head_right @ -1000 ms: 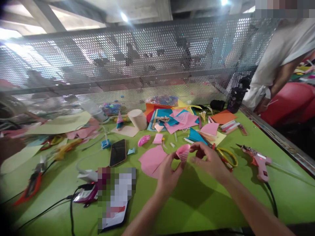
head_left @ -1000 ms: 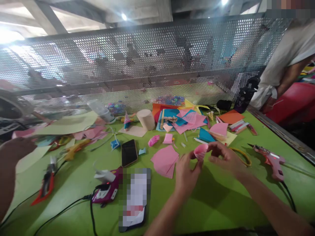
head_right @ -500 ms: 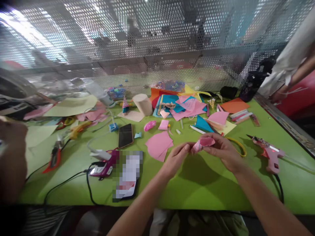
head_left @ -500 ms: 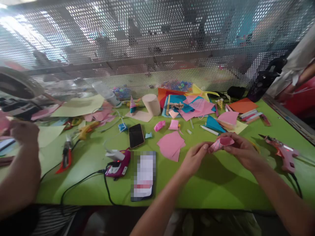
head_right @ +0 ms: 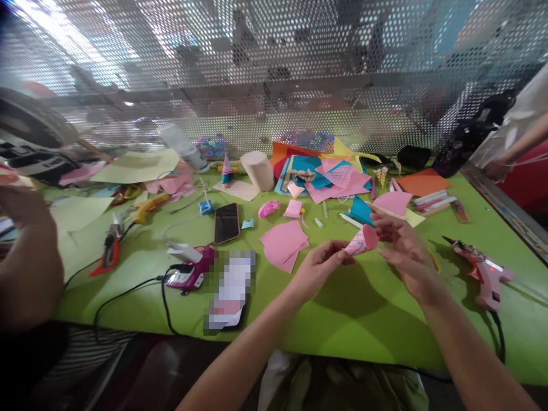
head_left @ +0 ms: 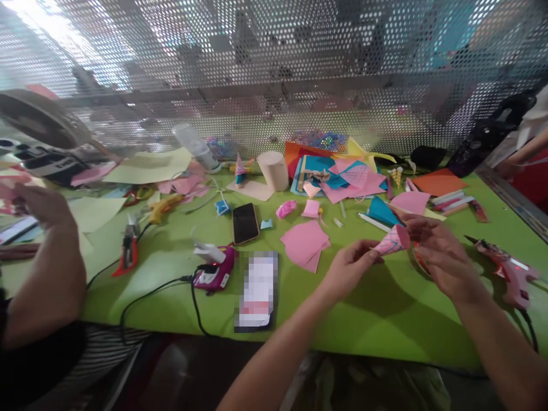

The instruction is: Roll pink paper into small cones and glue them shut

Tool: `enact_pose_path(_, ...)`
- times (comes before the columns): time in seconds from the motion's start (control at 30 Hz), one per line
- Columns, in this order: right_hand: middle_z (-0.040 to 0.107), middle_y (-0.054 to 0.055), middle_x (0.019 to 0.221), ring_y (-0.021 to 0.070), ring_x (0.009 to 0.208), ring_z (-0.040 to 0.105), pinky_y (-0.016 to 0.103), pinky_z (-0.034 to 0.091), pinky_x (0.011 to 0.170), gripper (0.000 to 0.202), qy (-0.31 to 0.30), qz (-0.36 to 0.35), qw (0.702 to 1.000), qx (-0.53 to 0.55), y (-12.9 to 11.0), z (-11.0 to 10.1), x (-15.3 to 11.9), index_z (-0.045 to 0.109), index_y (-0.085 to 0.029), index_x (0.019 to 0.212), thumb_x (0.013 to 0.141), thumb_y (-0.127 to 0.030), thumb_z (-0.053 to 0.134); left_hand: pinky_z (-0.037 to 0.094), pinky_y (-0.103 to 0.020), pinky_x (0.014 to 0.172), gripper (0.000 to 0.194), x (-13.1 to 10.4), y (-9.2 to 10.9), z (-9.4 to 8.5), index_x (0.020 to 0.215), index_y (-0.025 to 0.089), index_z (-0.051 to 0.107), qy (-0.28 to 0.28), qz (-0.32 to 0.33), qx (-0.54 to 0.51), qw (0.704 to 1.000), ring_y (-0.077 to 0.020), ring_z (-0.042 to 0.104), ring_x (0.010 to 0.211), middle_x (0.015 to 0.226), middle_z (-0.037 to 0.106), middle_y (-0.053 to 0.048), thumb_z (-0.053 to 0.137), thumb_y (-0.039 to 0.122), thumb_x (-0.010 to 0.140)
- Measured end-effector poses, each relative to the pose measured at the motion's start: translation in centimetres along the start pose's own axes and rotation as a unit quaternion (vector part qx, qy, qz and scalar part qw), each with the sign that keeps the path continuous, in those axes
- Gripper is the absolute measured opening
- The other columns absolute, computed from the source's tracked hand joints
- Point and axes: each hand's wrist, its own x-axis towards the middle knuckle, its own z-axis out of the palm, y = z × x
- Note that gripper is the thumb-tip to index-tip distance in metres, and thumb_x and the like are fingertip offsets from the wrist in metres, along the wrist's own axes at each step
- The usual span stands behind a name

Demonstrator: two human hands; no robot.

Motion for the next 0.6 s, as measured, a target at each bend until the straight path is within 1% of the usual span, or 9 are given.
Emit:
enact_pose_path(0.1, 0.059, 0.004, 0.152, 0.0347, 0.154, 0.045, 0.054, 0.036, 0.129, 0.02, -0.019, -0.038, 0.997, -0.07, 0.2, 0.1, 0.0, 0.078, -0.037, 0.109, 0.094, -0.05, 0.075, 0.055, -0.031, 0.09, 0.036, 0.0, -0.1, 0.3, 0.125, 0.014, 0.072, 0.023, 0.035, 0.068, 0.997, -0.0222, 0.076, 0.1, 0.11, 0.08, -0.012, 0.066, 0.04, 0.1)
enact_pose_path(0.17, 0.06, 0.005, 0.15, 0.0347, 0.154, 0.045, 0.055, 0.034, 0.13, 0.015, -0.022, -0.052, 0.991, -0.121, 0.3, 0.3, 0.0, 0.077, -0.032, 0.1, 0.094, -0.046, 0.077, 0.055, -0.03, 0.086, 0.034, 0.0, -0.2, 0.4, 0.125, 0.015, 0.073, 0.036, 0.051, 0.113, 0.992, -0.0215, 0.075, 0.097, 0.109, 0.081, -0.011, 0.065, 0.037, 0.1)
enact_pose_path(0.27, 0.063, 0.009, 0.143, 0.0339, 0.143, 0.055, 0.055, 0.042, 0.123, 0.016, -0.008, -0.064, 0.983, -0.172, 0.3, 0.8, -0.2, 0.074, -0.028, 0.09, 0.095, -0.042, 0.077, 0.056, -0.03, 0.086, 0.032, 0.0, -0.3, 0.5, 0.123, 0.016, 0.074, 0.046, 0.063, 0.143, 0.987, -0.0218, 0.075, 0.097, 0.109, 0.081, -0.01, 0.064, 0.036, 0.101)
enact_pose_path(0.33, 0.066, 0.011, 0.138, 0.0336, 0.134, 0.061, 0.053, 0.05, 0.115, 0.019, 0.007, -0.074, 0.98, -0.186, 0.2, 1.1, -0.3, 0.072, -0.027, 0.086, 0.095, -0.042, 0.077, 0.057, -0.031, 0.088, 0.03, 0.0, -0.3, 0.5, 0.121, 0.017, 0.075, 0.044, 0.062, 0.152, 0.985, -0.0219, 0.076, 0.097, 0.108, 0.082, -0.01, 0.062, 0.036, 0.102)
enact_pose_path(0.4, 0.067, 0.011, 0.135, 0.0332, 0.129, 0.063, 0.051, 0.054, 0.108, 0.021, 0.016, -0.084, 0.977, -0.194, 0.1, 1.2, -0.4, 0.07, -0.026, 0.083, 0.095, -0.041, 0.077, 0.058, -0.031, 0.089, 0.028, 0.0, -0.3, 0.5, 0.119, 0.018, 0.076, 0.043, 0.061, 0.153, 0.985, -0.0217, 0.077, 0.097, 0.106, 0.082, -0.009, 0.062, 0.036, 0.102)
enact_pose_path(0.5, 0.067, 0.011, 0.134, 0.0319, 0.123, 0.066, 0.049, 0.057, 0.101, 0.019, 0.019, -0.099, 0.971, -0.215, -0.2, 1.3, -0.5, 0.069, -0.026, 0.082, 0.096, -0.038, 0.075, 0.058, -0.033, 0.095, 0.031, -0.1, -0.3, 0.5, 0.122, 0.017, 0.075, 0.026, 0.051, 0.11, 0.992, -0.0232, 0.078, 0.104, 0.112, 0.083, -0.011, 0.062, 0.037, 0.103)
enact_pose_path(0.6, 0.068, 0.011, 0.132, 0.0307, 0.116, 0.069, 0.049, 0.057, 0.097, 0.016, 0.028, -0.119, 0.961, -0.247, -0.6, 1.2, -0.5, 0.071, -0.027, 0.084, 0.098, -0.035, 0.073, 0.057, -0.037, 0.103, 0.042, 0.0, -0.4, 0.4, 0.13, 0.016, 0.073, -0.007, 0.037, 0.05, 0.998, -0.0268, 0.077, 0.116, 0.124, 0.08, -0.014, 0.065, 0.046, 0.102)
